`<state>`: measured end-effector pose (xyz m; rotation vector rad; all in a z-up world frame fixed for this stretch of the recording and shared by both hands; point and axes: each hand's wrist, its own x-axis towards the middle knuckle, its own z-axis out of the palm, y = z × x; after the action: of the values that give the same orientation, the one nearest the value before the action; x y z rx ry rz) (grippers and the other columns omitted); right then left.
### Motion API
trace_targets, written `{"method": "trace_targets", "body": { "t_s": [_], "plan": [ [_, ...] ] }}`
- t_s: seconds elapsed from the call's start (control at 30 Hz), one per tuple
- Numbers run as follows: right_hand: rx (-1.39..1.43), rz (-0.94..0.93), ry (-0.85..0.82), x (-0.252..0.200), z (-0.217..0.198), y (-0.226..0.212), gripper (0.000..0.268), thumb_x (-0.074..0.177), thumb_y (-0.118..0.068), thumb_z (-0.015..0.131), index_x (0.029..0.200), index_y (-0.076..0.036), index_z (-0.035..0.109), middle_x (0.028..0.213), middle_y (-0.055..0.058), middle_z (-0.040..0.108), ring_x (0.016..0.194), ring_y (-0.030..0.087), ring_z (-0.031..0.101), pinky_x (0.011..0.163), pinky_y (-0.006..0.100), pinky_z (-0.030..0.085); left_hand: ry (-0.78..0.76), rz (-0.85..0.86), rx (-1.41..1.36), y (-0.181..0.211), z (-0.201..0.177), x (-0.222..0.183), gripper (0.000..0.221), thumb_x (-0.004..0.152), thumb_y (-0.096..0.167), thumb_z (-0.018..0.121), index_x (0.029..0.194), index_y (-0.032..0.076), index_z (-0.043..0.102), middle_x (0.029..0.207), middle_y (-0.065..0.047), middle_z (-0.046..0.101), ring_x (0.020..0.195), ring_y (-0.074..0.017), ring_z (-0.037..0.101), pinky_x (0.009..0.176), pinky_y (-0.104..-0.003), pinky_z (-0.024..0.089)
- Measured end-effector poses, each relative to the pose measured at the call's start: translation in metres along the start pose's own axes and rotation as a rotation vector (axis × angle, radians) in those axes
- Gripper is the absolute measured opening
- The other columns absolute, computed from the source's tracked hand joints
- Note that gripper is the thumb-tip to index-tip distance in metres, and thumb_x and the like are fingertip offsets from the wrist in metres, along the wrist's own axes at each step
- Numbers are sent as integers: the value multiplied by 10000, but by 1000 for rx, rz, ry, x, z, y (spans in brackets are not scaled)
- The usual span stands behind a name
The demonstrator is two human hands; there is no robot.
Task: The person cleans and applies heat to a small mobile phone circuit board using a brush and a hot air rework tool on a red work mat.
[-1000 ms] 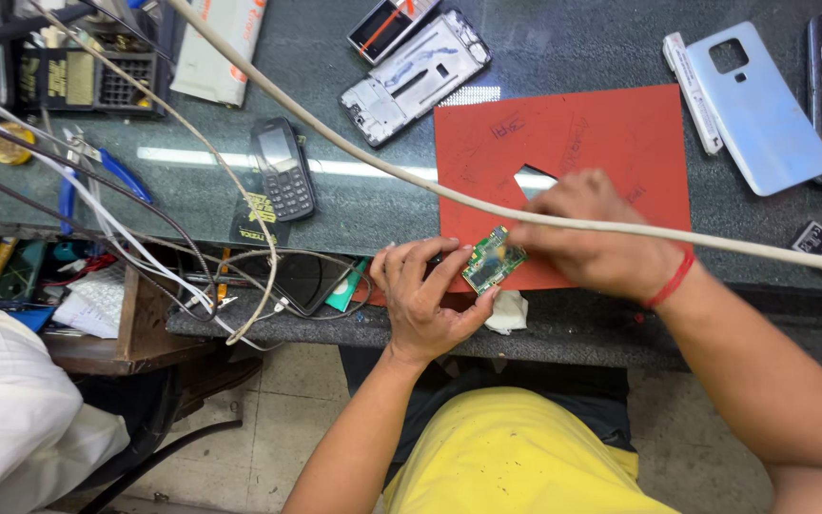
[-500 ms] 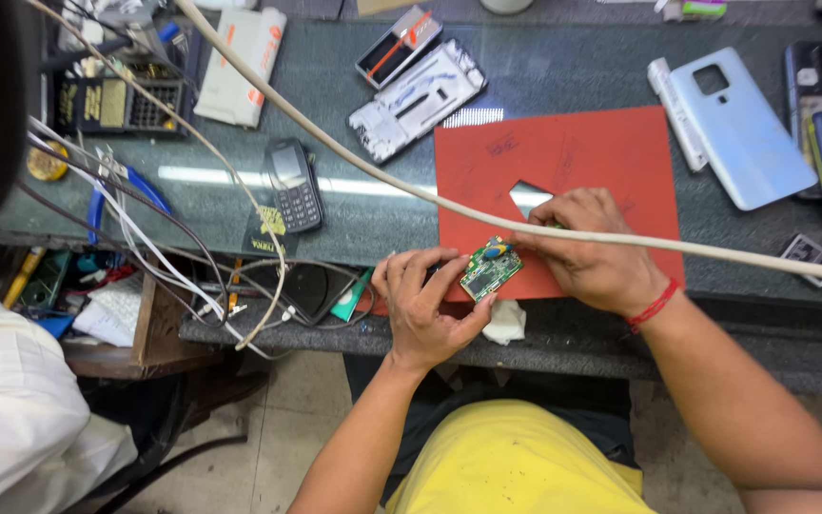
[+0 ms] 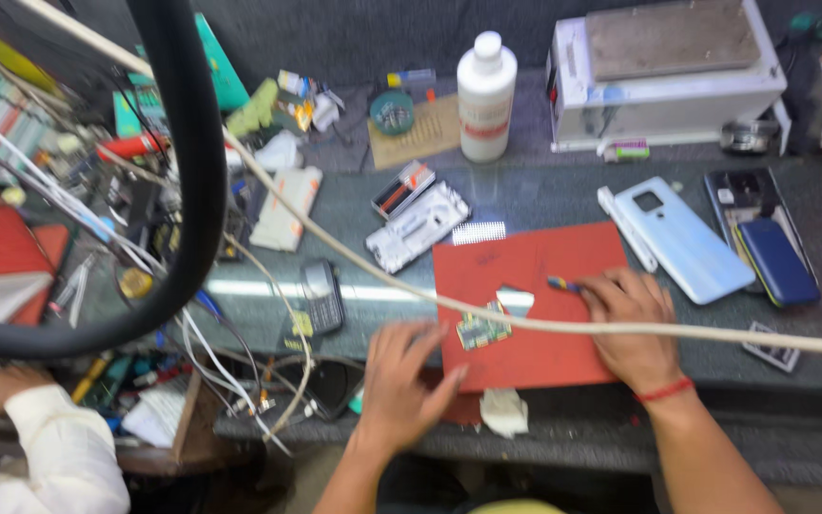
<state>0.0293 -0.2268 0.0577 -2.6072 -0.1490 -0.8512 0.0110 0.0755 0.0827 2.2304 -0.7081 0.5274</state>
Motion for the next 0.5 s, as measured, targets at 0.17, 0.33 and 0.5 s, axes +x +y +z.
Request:
{"method": "trace_targets", "body": {
  "t_s": [0.17, 0.33, 0.5],
  "plan": [
    [-18, 50, -58, 4, 1, 6, 183, 807, -188, 697, 967, -157, 780, 945, 48, 683, 909, 306, 647, 806, 453, 478, 108, 265, 27, -32, -46, -59, 407, 710, 250, 928, 1069, 193, 746, 1005, 17, 738, 964, -188, 697, 881, -378, 577],
    [43, 119, -81, -3, 16, 23, 174, 850, -284, 742, 1003, -205, 772, 1015, 1, 704, 997, 271, 660, 879, 428, 496, 447, -350, 374, -144, -62, -128, 325, 744, 281, 932, 1019, 270, 758, 947, 110, 749, 935, -112, 699, 898, -348, 591],
    [35, 193, -159, -8, 44, 54, 199, 801, -337, 792, 976, -241, 787, 989, -55, 719, 990, 207, 678, 883, 414, 515, 477, -998, 352, -216, -89, -114, 301, 768, 290, 910, 1021, 254, 750, 941, 99, 742, 925, -113, 693, 891, -342, 586]
  ]
}}
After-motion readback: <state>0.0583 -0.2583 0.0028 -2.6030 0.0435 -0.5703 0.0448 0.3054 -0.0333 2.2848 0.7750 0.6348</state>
